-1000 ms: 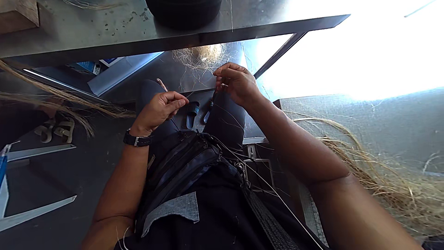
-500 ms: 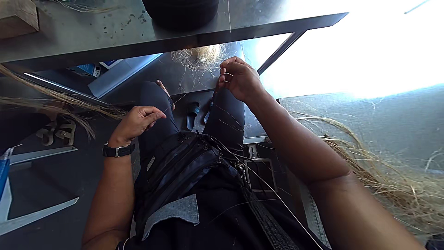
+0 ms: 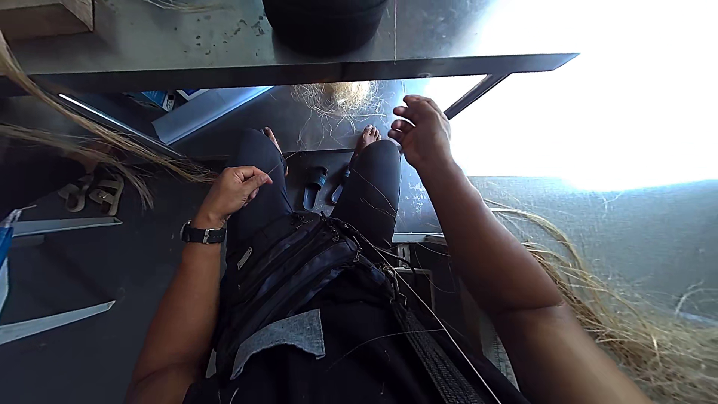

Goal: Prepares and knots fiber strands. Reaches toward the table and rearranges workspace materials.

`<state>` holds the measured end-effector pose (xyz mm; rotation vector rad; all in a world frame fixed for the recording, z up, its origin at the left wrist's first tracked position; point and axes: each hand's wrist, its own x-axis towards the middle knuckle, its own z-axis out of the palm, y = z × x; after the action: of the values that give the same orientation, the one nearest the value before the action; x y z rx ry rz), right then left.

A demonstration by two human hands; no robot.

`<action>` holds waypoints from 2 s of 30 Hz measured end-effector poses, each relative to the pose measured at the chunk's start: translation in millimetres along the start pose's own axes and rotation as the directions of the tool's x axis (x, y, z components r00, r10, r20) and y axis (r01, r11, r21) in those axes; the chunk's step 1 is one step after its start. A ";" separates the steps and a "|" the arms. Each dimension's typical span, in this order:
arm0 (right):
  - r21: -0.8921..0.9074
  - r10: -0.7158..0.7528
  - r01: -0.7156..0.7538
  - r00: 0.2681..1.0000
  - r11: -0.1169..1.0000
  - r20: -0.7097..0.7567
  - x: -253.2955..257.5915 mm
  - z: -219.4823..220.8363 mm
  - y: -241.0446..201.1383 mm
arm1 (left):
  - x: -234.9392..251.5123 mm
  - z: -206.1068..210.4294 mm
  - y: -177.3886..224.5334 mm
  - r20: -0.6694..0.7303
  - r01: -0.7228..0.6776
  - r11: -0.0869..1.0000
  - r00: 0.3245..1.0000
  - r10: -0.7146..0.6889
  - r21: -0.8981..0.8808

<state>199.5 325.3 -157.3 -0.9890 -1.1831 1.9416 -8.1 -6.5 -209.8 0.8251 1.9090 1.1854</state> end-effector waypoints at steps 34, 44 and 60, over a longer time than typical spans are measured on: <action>-0.559 0.365 -0.014 0.771 0.829 0.522 -52.2 23.9 18.3 | -49.5 -62.8 33.7 -0.488 0.070 0.877 0.851 0.196 0.475; -0.628 0.272 0.167 0.796 0.760 0.541 -92.4 17.4 -6.0 | -54.4 -59.7 31.1 -0.443 -0.017 0.870 0.856 0.268 0.493; -0.495 0.290 0.021 0.789 0.869 0.541 -82.4 -17.1 18.4 | -33.4 -34.4 68.1 -0.505 0.081 0.775 0.799 0.325 0.627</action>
<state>253.1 257.8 -157.5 -0.6990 -2.0923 2.2171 -9.8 -23.9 -128.4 1.0134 2.9143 0.9376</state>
